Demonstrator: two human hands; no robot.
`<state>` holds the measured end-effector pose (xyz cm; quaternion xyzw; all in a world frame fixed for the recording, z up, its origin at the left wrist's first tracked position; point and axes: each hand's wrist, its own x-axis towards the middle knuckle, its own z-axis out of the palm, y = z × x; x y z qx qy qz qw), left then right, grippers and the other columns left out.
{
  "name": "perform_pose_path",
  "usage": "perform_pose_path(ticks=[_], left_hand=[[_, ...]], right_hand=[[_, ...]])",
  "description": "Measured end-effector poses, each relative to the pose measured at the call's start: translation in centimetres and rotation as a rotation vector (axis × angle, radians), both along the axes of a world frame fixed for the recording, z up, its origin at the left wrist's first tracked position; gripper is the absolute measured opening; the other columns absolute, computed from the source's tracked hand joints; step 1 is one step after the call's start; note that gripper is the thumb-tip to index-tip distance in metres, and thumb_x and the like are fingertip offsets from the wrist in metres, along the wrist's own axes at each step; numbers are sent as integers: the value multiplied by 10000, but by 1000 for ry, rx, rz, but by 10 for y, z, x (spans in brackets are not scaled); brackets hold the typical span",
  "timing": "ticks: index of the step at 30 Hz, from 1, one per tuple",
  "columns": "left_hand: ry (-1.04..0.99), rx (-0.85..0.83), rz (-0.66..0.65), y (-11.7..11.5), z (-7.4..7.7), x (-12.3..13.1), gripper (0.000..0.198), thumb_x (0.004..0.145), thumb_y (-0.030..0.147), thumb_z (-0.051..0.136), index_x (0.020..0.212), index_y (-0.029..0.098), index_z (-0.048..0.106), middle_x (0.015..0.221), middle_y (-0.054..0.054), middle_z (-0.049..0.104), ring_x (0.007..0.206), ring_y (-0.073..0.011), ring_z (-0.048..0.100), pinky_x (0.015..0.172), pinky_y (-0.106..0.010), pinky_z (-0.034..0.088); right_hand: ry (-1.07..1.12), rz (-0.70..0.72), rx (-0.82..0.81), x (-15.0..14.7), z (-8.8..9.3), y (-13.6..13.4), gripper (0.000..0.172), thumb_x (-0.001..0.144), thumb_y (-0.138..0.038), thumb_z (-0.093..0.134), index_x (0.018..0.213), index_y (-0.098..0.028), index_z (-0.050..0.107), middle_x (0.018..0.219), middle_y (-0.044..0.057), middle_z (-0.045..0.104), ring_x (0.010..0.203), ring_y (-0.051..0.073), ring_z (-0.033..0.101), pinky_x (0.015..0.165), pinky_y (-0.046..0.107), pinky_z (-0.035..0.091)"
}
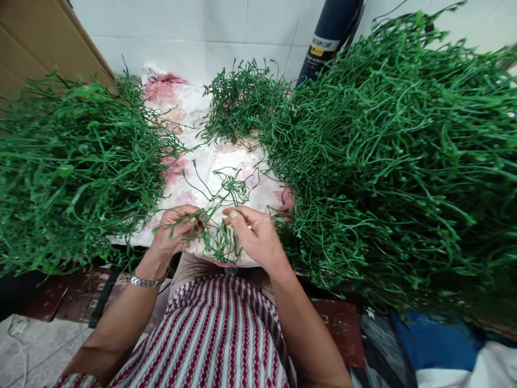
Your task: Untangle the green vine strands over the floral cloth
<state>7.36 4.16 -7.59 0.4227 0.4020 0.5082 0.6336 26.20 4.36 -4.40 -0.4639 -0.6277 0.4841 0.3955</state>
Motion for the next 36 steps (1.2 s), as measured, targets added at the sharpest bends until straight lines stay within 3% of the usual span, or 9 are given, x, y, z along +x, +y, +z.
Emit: perform_pose_path(ticks=[3,6,8,12,18,22,29,33,36], left_hand=[[44,68,-40,-1,1,3,191,697,342,682,676,152,685,637,-36,630,560,-102,528,512,-200,405],[109,116,-69,-2,2,4,230,697,367,674,675,139,697,637,-51,623,577,-118,530,534,-219,408],[147,143,-58,-3,1,2,217,694,358,675,688,142,704,649,-53,633,589,-126,544,558,-230,421],[154,124,-5,-4,-6,-4,161,683,316,689,733,166,719,707,-54,679,656,-146,600,634,-246,461],[-110,-27,27,2,7,-7,231,667,291,698,854,155,715,778,-76,701,729,-171,638,668,-261,490],[-95,77,-16,11,16,0,171,651,246,723,805,172,724,802,-60,678,751,-153,612,726,-262,474],[-48,285,-31,9,11,7,103,692,270,694,728,173,701,780,-40,555,802,-151,522,760,-273,402],[-29,301,3,6,15,9,156,722,319,659,707,166,632,758,-25,507,762,-140,478,729,-259,383],[-159,216,22,5,22,12,178,715,326,663,701,163,593,758,-16,492,723,-122,459,682,-235,381]], right_hand=[[259,61,-172,-16,-2,1,260,817,-389,551,850,-152,653,715,18,625,665,115,564,648,249,462],[440,-35,-281,-26,-4,0,225,754,-383,626,748,-159,619,643,-8,583,574,92,510,576,229,438],[404,-79,-248,-27,-6,1,205,739,-359,644,705,-160,603,627,-16,559,561,85,484,560,221,412],[136,-70,-10,-18,-8,4,209,779,-336,598,667,-160,584,661,1,546,636,107,494,601,239,397],[-9,57,117,-17,-6,8,202,809,-308,549,682,-155,579,647,-1,506,622,108,468,571,238,379],[-25,146,126,-21,-5,9,210,812,-303,534,666,-155,564,642,-3,488,631,109,457,582,239,379],[0,143,75,-26,-7,9,227,785,-294,549,608,-163,496,586,-36,414,561,83,373,536,225,313],[88,160,-21,-29,-9,9,251,778,-375,581,657,-165,518,586,-39,413,549,79,353,512,218,301],[146,167,-38,-31,-8,10,288,781,-409,582,646,-168,501,594,-39,383,549,75,330,503,214,282]])
